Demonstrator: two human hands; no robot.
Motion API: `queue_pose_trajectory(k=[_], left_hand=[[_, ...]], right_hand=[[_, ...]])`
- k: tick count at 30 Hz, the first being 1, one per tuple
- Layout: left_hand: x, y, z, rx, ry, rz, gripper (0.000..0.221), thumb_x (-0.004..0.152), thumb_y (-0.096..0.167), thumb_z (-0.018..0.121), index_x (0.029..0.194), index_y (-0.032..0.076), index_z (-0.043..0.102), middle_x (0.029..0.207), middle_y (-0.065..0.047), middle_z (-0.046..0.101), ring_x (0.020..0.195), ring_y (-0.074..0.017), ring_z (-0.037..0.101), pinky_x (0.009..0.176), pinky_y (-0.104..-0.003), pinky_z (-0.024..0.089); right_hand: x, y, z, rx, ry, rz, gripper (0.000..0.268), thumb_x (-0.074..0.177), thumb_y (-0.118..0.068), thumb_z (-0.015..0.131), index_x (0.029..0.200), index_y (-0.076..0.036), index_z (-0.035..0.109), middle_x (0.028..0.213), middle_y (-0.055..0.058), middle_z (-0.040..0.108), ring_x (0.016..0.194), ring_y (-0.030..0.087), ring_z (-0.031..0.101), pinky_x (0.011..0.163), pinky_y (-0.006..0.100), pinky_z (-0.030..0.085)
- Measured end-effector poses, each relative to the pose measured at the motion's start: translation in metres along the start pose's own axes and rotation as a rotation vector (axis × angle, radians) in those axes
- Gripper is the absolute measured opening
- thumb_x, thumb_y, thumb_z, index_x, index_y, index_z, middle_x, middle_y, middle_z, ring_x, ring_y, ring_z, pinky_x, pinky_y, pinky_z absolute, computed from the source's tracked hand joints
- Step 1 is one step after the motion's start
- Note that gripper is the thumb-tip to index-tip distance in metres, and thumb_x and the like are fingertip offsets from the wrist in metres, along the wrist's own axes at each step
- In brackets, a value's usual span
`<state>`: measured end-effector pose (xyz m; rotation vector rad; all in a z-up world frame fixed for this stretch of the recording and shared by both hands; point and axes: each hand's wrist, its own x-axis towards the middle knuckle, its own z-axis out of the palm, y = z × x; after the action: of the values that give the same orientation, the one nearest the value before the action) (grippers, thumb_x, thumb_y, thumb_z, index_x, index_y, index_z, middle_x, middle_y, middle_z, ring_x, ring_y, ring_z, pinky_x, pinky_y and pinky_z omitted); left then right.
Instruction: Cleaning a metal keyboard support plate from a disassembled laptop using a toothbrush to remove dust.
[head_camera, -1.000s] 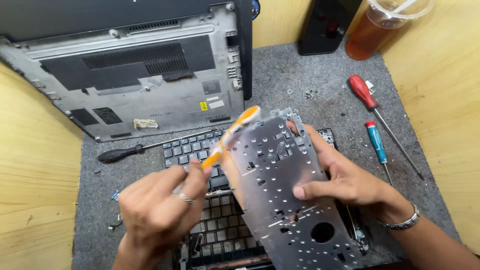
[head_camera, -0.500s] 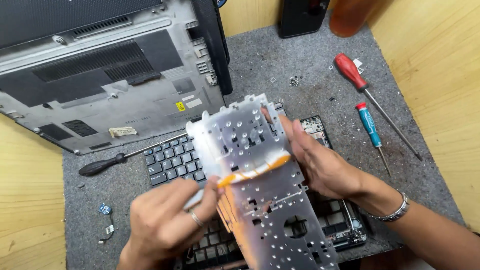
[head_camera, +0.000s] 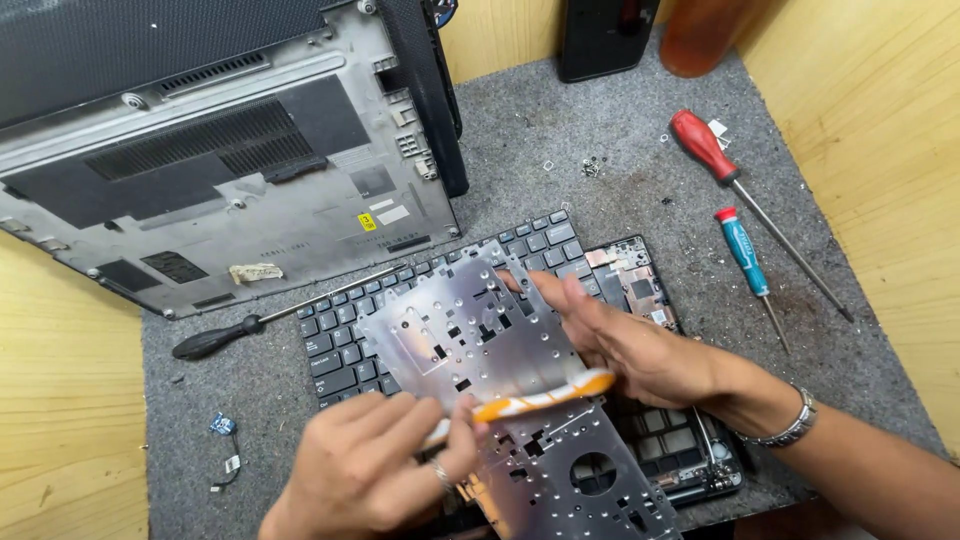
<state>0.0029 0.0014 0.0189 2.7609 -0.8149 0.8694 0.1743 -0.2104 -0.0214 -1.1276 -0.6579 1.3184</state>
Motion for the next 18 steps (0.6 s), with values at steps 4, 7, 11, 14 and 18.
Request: queue_pose_trajectory(k=[4,7,11,14,18], left_hand=[[-0.003,-0.006,-0.011,0.069,-0.049,-0.050,0.006,0.100,0.010,0.064,0.094,0.008,0.066,0.069,0.000,0.052,0.050,-0.0133,0.037,0.044,-0.028,0.033],[0.003,-0.004,-0.012,0.032,-0.043,0.011,0.014,0.097,0.004,0.068,0.087,0.011,0.062,0.068,0.002,0.049,0.052,-0.0103,0.035,0.045,-0.027,0.030],[-0.001,-0.016,-0.023,0.098,-0.040,-0.073,0.016,0.098,0.009,0.068,0.084,0.009,0.062,0.061,0.000,0.038,0.048,-0.0164,0.029,0.043,-0.032,0.026],[0.003,0.002,-0.007,-0.028,-0.084,0.046,0.014,0.096,0.004,0.072,0.089,0.014,0.066,0.068,0.002,0.048,0.053,-0.0107,0.040,0.047,-0.026,0.031],[-0.023,-0.020,-0.015,0.132,0.025,-0.124,0.011,0.094,0.017,0.078,0.086,0.016,0.071,0.077,-0.001,0.069,0.051,-0.0106,0.057,0.041,-0.029,0.048]], right_hand=[[-0.001,0.013,-0.005,0.281,-0.046,0.016,0.067,0.107,-0.048,0.031,0.164,-0.018,0.013,0.163,0.005,0.035,0.143,0.019,0.042,0.113,0.038,0.038],[0.000,0.004,-0.002,0.217,-0.069,0.016,0.069,0.106,-0.050,0.029,0.164,-0.018,0.013,0.165,0.006,0.030,0.146,0.020,0.036,0.115,0.039,0.035],[-0.001,-0.005,0.002,0.356,-0.117,0.080,0.070,0.103,-0.056,0.032,0.163,-0.025,0.017,0.146,0.015,0.060,0.120,0.024,0.067,0.093,0.039,0.058],[0.001,0.002,0.000,0.101,-0.081,-0.043,0.071,0.106,-0.049,0.027,0.163,-0.009,0.012,0.174,0.005,0.009,0.158,0.019,0.011,0.122,0.038,0.011],[0.000,0.002,0.000,0.252,-0.107,-0.085,0.069,0.110,-0.041,0.037,0.164,-0.011,0.006,0.173,0.006,0.007,0.150,0.020,0.030,0.117,0.037,0.033]])
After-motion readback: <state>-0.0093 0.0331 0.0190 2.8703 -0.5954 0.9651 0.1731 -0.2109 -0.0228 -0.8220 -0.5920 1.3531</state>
